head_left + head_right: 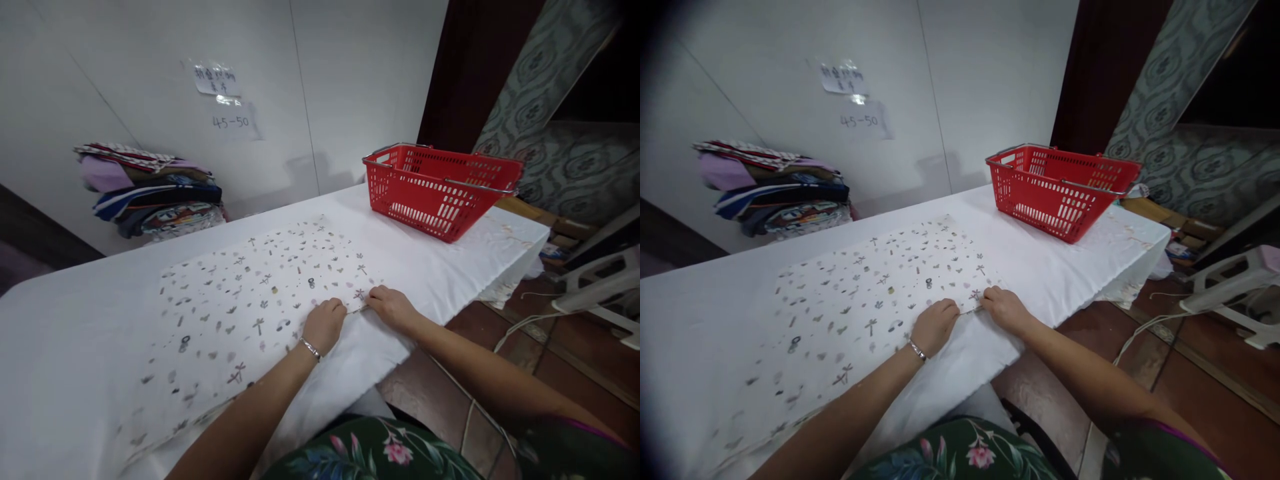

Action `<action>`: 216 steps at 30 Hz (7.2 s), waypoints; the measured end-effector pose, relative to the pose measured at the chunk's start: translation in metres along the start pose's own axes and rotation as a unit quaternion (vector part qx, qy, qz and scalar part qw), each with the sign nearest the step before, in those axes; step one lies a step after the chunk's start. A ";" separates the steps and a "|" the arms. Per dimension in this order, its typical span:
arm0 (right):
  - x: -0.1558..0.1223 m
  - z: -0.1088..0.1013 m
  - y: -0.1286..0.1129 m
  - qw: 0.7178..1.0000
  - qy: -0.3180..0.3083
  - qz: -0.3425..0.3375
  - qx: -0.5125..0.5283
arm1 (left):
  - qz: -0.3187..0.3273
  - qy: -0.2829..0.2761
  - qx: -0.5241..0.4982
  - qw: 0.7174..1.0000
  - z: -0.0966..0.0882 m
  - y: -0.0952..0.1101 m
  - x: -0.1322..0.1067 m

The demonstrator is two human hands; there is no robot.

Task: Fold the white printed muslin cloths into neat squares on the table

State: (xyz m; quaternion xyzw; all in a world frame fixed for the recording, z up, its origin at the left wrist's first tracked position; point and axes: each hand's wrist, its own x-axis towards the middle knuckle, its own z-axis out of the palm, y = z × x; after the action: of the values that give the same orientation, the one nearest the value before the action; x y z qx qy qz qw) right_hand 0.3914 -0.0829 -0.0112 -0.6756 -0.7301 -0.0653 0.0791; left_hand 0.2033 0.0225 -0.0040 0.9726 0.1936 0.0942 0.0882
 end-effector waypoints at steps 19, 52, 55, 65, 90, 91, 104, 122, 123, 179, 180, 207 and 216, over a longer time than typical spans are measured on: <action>0.003 -0.008 0.006 0.998 -0.008 -0.056 -0.017 | -0.118 -0.008 -0.013 0.993 -0.006 0.007 0.007; 0.005 -0.003 0.007 0.998 -0.020 -0.057 0.013 | -0.005 0.008 0.094 0.995 0.006 0.015 -0.001; 0.005 -0.003 0.007 0.998 -0.021 -0.058 0.015 | -0.011 0.001 0.085 0.996 0.005 0.017 0.000; 0.005 -0.010 0.005 0.996 -0.034 -0.067 0.036 | -0.067 -0.005 0.054 0.996 0.003 0.017 0.006; 0.006 -0.010 0.017 0.990 -0.016 -0.137 0.021 | -0.030 -0.022 0.084 0.996 0.010 0.018 0.001; 0.007 -0.010 0.018 0.989 -0.017 -0.143 0.022 | -0.036 -0.022 0.084 0.996 0.010 0.018 0.002; 0.001 -0.012 0.016 0.997 0.033 -0.062 0.029 | -0.109 -0.046 0.045 0.992 0.005 0.018 0.014; -0.008 0.002 0.002 0.998 0.006 -0.053 -0.037 | -0.106 -0.036 0.040 0.993 0.002 0.019 0.013; -0.010 0.002 0.004 0.998 0.016 -0.055 -0.033 | -0.097 -0.036 0.045 0.994 0.003 0.019 0.012; 0.018 -0.029 0.064 0.806 -0.175 0.395 0.405 | 0.004 0.002 0.112 0.994 0.021 0.025 0.014; 0.017 -0.027 0.065 0.807 -0.173 0.397 0.402 | 0.014 0.002 0.113 0.994 0.021 0.026 0.014; 0.008 0.009 0.006 0.994 0.018 0.020 0.102 | 0.038 0.022 0.092 0.995 0.026 0.031 0.005; -0.005 0.039 0.015 0.997 -0.028 0.057 0.042 | 0.055 0.032 -0.026 0.998 0.011 0.016 -0.050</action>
State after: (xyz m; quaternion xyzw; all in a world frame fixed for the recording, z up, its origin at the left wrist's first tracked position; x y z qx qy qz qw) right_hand 0.4061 -0.0785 -0.0503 -0.7134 -0.6948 -0.0114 0.0907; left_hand 0.1658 -0.0135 -0.0185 0.9756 0.1396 0.1351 0.1023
